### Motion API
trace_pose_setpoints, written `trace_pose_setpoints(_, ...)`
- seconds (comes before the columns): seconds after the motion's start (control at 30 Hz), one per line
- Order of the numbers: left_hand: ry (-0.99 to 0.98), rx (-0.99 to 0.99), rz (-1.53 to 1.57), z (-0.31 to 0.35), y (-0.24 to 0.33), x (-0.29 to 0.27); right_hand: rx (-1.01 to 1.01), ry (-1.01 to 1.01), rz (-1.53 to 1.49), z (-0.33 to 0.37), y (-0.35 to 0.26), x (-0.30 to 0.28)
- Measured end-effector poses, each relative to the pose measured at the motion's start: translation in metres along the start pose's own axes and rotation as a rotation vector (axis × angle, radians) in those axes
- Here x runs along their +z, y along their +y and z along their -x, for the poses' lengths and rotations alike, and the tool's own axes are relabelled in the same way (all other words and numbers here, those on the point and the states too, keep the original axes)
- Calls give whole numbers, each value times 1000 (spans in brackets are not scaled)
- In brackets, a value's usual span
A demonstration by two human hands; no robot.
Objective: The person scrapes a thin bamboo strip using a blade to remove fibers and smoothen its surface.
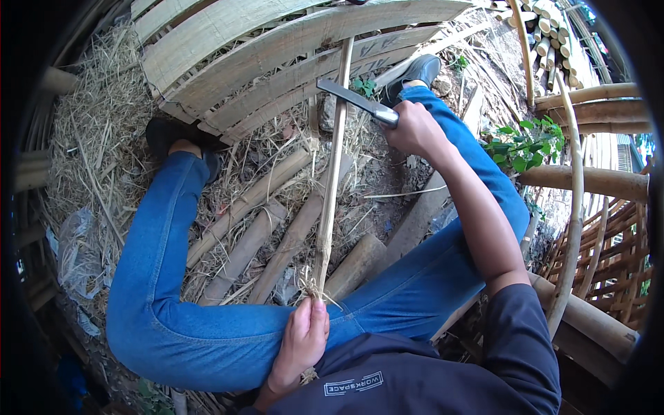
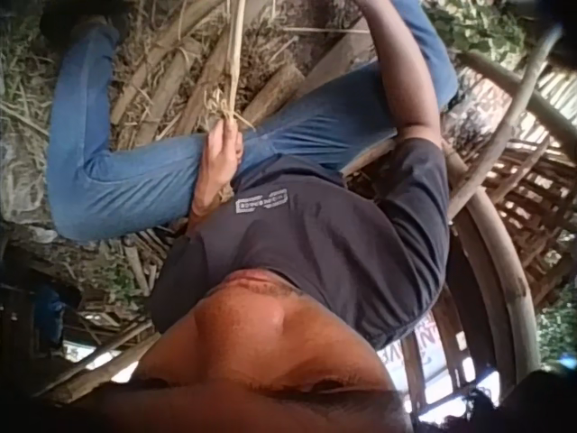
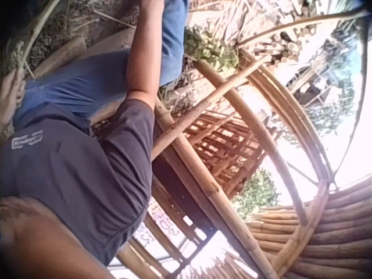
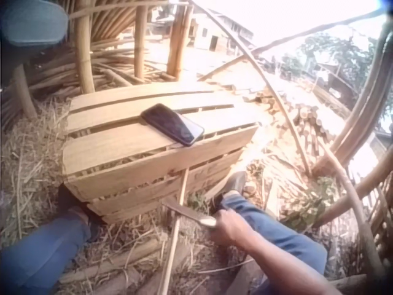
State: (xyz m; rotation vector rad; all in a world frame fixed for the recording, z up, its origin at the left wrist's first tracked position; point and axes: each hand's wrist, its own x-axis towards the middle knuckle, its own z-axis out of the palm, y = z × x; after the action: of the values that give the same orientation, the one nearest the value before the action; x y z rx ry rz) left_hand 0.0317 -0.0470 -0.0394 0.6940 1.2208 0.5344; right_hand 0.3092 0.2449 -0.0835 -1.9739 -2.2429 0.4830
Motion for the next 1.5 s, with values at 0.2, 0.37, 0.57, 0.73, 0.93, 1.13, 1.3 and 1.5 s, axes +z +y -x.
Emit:
trace_pose_setpoints(0.2,-66,-58,127,3,7,-2,-54,-37,-12,3,-7,-10)
trace_pose_setpoints(0.37,-158,-121,252,7,13,-7,18,-26,-9,-6,2,-8)
trace_pose_setpoints(0.57,-158,-159,288,5,12,-7,-102,-82,61,-2,-7,-20)
trace_pose_setpoints(0.73,-172,-154,341,2,8,-12,-122,19,53,-15,11,-19)
trace_pose_setpoints(0.93,-167,-146,348,3,8,-6,-20,-53,64,-18,4,-6)
trace_pose_setpoints(1.13,-164,-135,368,2,6,-6,-59,-83,43,-6,-1,-20)
trace_pose_setpoints(1.3,-124,-118,345,3,4,-5,-5,-43,-56,-4,-2,-6)
trace_pose_setpoints(1.5,-110,-86,311,3,5,-3,-26,-87,-123,6,-12,-16)
